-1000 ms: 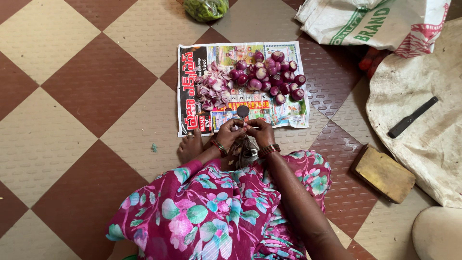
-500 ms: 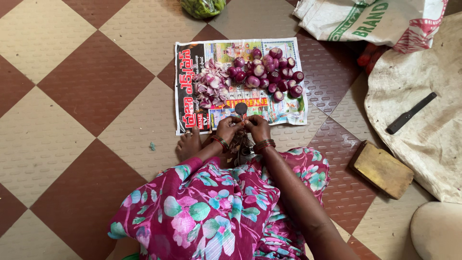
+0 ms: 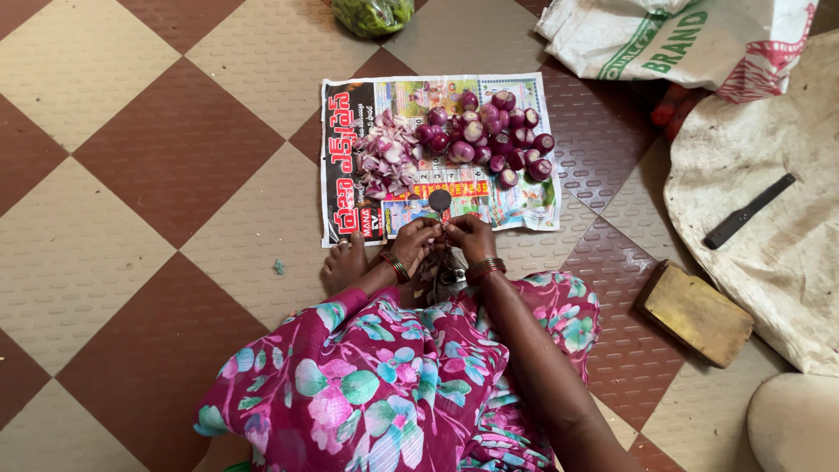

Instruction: The person sits on the floor and peels small red onions one at a time by hand, removing the outer skins and dropping the peels onto a newspaper spread on the floor, with a pile of unpeeled onions beside the work area.

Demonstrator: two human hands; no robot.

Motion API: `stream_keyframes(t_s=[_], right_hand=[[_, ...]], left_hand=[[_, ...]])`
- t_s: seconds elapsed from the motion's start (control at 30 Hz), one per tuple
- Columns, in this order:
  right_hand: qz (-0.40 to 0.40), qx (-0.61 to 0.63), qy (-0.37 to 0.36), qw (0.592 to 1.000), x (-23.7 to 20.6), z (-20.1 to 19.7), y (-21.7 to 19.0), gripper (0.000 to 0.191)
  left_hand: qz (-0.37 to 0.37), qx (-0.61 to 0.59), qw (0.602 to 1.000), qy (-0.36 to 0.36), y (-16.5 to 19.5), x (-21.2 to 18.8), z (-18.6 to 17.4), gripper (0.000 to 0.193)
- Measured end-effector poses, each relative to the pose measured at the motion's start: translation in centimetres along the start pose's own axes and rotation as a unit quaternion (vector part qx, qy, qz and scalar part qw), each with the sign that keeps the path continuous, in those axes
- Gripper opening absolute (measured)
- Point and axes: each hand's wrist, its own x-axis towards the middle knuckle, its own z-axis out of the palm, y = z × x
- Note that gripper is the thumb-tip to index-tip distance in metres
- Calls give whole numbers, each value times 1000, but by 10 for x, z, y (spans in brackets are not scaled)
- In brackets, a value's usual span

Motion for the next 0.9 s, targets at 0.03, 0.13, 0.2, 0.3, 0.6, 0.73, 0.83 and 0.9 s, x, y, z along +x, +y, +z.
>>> stream_keyframes(t_s=[0.03, 0.13, 0.2, 0.3, 0.6, 0.73, 0.83, 0.9], right_hand=[[-5, -4, 0, 1000, 0, -1, 1, 13], [-22, -20, 8, 1000, -2, -3, 3, 14], [-34, -40, 15, 999, -2, -2, 6, 14], [-45, -42, 9, 998, -2, -2, 7, 16], [-41, -67, 42, 996, 0, 4, 4, 17], [-39, -59, 41, 997, -2, 7, -3, 15], [-36, -64, 48, 996, -3, 9, -8, 14], [-26, -88, 59, 994, -3, 11, -9, 14]], left_hand=[[3, 23, 1000, 7, -1, 1, 0, 21], [67, 94, 993, 0, -6, 4, -1, 19], [99, 124, 987, 0, -10, 7, -3, 17], [124, 163, 979, 13, -13, 10, -7, 14], [111, 209, 969, 69, -5, 11, 3, 13], [87, 189, 975, 75, 0, 10, 8, 15], [82, 193, 974, 81, 3, 10, 10, 16], [75, 187, 976, 88, 5, 11, 12, 15]])
